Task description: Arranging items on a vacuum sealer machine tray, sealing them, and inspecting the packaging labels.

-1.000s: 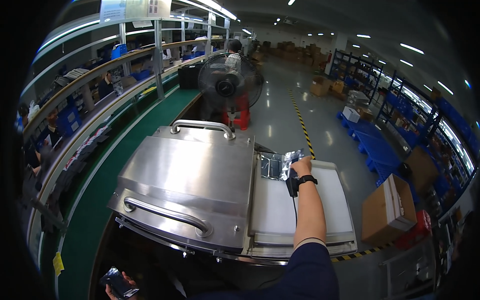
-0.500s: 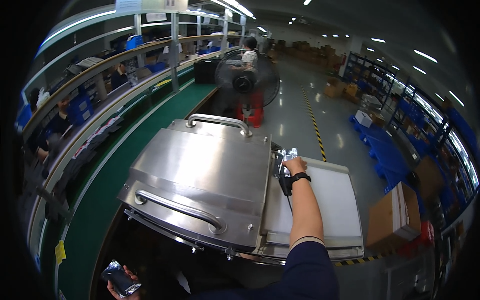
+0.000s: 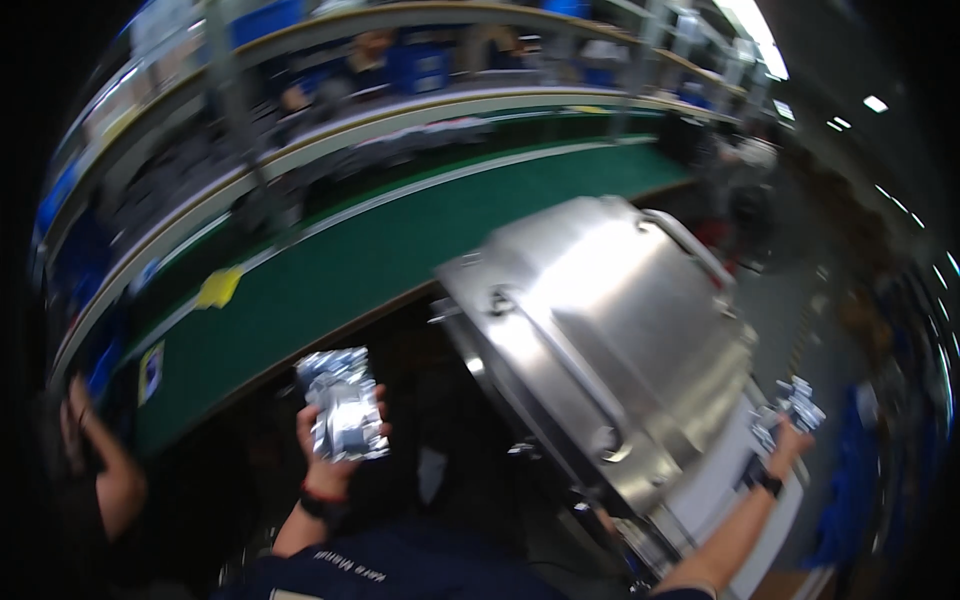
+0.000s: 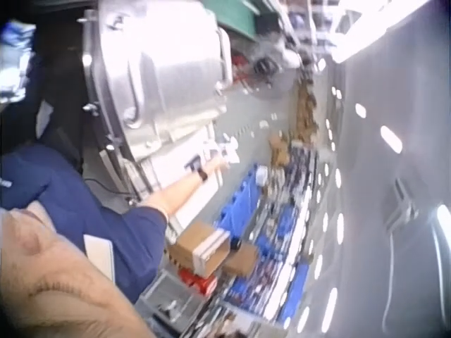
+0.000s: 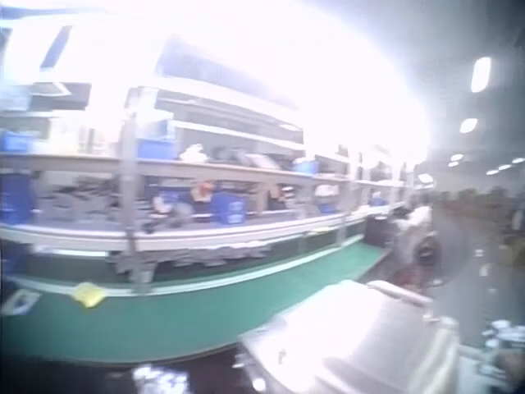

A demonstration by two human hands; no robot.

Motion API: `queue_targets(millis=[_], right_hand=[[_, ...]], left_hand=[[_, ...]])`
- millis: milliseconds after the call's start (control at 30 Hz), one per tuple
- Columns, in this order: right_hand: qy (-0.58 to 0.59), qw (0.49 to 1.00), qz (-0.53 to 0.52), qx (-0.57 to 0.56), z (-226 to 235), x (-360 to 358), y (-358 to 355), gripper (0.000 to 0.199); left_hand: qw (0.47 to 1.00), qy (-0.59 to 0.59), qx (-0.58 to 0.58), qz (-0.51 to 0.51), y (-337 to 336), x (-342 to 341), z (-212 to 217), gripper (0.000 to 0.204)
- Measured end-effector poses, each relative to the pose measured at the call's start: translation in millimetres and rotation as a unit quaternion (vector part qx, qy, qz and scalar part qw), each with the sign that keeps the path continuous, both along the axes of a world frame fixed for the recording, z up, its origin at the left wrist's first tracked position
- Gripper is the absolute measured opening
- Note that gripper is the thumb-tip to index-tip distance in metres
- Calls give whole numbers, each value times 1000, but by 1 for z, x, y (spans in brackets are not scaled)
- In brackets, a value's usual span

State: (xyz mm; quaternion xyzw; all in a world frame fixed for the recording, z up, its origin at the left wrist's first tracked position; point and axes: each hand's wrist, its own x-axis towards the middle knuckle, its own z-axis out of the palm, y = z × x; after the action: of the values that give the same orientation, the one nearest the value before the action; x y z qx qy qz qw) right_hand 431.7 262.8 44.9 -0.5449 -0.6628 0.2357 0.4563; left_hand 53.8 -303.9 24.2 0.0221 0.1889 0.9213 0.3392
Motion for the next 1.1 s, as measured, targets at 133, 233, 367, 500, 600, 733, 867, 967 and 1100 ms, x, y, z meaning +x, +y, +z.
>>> queue_targets(millis=[133, 233, 367, 500, 600, 733, 867, 967, 1100], right_hand=[[344, 937, 64, -4, 94, 26, -90, 37], [127, 933, 265, 206, 97, -16, -184, 56], [296, 835, 427, -180, 97, -182, -339, 69], [256, 717, 556, -334, 43, -300, -415, 46], [249, 706, 576, -328, 8, -340, -443, 45], [76, 800, 590, -71, -20, -367, -466, 54], [212, 609, 680, -350, -2, -384, -490, 63], [205, 593, 702, -338, 3, -397, -486, 73], [193, 553, 675, -449, 10, -417, -479, 94]], left_hand=[[989, 10, 93, -112, 35, -17, -17, 77], [969, -26, 180, -166, 43, -15, -14, 76], [958, -15, 198, -208, 50, -12, -12, 79], [978, -43, 131, -157, 27, -15, -38, 70], [987, 17, 102, -119, 14, -25, -37, 70], [994, 29, 74, -79, -17, -37, -35, 75], [995, 68, 55, -55, -40, -50, -39, 75], [987, 143, -31, -62, -46, -62, -25, 70], [949, 217, -161, -163, -69, -84, -25, 69]])
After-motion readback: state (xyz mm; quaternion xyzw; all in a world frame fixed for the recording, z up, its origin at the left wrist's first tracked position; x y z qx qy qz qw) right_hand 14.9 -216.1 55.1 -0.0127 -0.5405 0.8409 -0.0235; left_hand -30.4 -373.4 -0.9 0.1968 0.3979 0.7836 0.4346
